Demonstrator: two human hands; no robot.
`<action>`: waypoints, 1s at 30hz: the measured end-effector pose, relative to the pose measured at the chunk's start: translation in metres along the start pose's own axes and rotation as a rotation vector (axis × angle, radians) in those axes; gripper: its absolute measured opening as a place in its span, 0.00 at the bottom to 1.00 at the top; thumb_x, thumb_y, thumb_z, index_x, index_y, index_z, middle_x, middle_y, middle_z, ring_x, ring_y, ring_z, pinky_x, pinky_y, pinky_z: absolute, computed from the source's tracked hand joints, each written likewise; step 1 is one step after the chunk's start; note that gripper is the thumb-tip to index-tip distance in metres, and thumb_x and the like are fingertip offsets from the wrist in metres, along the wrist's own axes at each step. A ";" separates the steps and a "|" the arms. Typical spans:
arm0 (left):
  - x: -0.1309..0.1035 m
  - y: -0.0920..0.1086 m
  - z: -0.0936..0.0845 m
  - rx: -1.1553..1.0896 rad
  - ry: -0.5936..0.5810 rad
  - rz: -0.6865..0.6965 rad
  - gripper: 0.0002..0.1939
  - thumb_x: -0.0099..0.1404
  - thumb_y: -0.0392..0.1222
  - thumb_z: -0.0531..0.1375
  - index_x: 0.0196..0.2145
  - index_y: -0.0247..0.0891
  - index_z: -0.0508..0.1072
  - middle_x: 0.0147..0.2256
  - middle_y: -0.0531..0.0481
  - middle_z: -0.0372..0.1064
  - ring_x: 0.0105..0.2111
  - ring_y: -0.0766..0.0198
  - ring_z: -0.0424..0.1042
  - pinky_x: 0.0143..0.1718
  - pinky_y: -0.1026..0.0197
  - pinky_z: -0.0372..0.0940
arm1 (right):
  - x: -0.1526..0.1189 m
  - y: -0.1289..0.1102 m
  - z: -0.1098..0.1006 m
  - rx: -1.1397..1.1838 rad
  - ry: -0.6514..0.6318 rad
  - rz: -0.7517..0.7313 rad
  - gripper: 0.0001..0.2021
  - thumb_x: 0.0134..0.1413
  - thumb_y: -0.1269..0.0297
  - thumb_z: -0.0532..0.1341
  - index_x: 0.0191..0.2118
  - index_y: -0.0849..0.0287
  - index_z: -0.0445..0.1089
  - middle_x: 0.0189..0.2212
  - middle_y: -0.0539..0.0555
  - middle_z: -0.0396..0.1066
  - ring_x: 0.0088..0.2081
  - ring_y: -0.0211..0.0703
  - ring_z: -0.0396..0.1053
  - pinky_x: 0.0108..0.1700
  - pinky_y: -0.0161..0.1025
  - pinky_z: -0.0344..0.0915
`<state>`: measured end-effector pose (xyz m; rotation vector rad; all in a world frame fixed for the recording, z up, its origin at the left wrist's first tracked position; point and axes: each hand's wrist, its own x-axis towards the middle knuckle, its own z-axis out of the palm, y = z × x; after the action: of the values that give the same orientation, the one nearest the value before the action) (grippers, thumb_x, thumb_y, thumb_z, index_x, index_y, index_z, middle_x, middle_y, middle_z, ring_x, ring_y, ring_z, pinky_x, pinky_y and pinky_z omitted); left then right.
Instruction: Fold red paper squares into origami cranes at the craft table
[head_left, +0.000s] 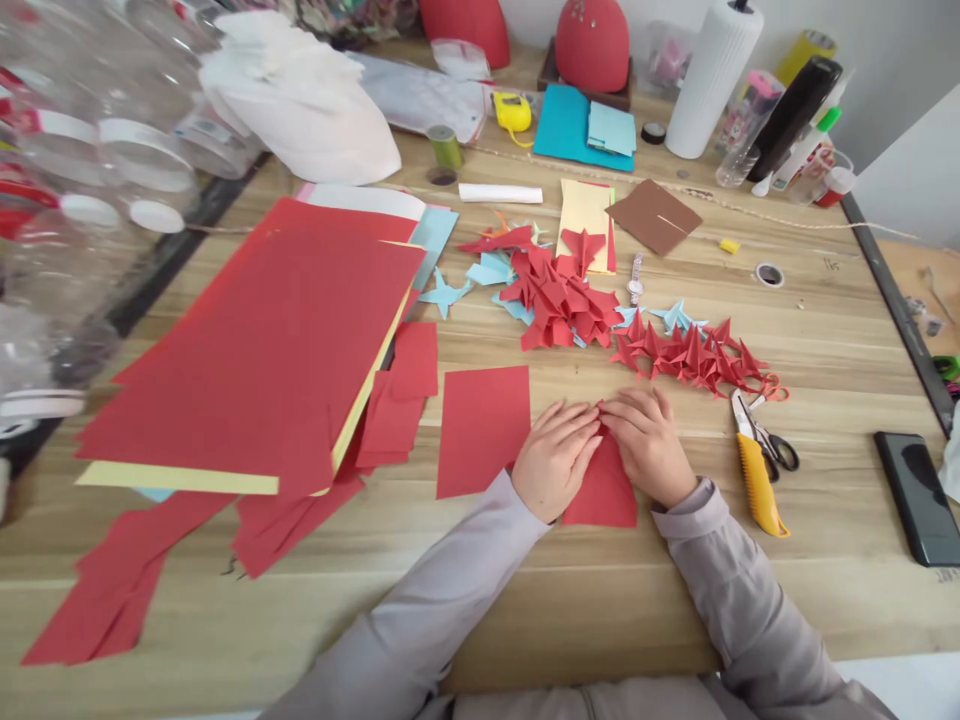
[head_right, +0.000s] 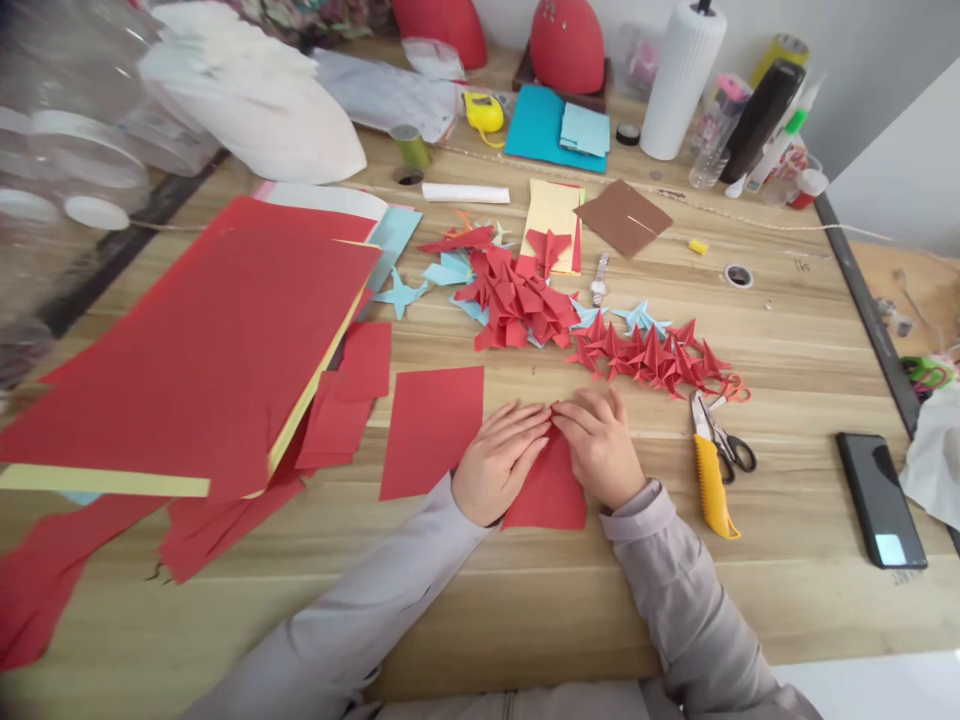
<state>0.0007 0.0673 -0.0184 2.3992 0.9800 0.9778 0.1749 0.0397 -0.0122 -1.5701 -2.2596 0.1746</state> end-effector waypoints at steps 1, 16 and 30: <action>0.000 0.000 0.000 0.004 -0.006 -0.001 0.14 0.67 0.35 0.52 0.46 0.37 0.74 0.46 0.44 0.74 0.50 0.57 0.70 0.55 0.45 0.63 | 0.000 0.000 0.000 -0.012 -0.009 0.011 0.16 0.60 0.72 0.50 0.48 0.55 0.70 0.49 0.54 0.71 0.58 0.48 0.57 0.63 0.56 0.40; -0.002 0.002 -0.003 0.112 -0.054 0.091 0.12 0.66 0.33 0.53 0.40 0.38 0.76 0.45 0.47 0.74 0.51 0.55 0.70 0.55 0.42 0.61 | 0.004 -0.004 -0.004 -0.100 -0.056 0.116 0.17 0.61 0.63 0.51 0.54 0.55 0.66 0.57 0.55 0.64 0.59 0.55 0.54 0.61 0.58 0.45; -0.001 0.000 -0.006 0.151 -0.077 0.114 0.11 0.66 0.31 0.53 0.41 0.34 0.75 0.47 0.44 0.73 0.54 0.52 0.67 0.56 0.42 0.61 | 0.005 -0.005 -0.007 -0.124 -0.078 0.120 0.17 0.62 0.63 0.51 0.55 0.48 0.66 0.58 0.52 0.62 0.59 0.54 0.54 0.61 0.57 0.46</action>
<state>-0.0048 0.0670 -0.0150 2.6219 0.9282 0.8702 0.1714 0.0420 -0.0034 -1.7939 -2.2740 0.1325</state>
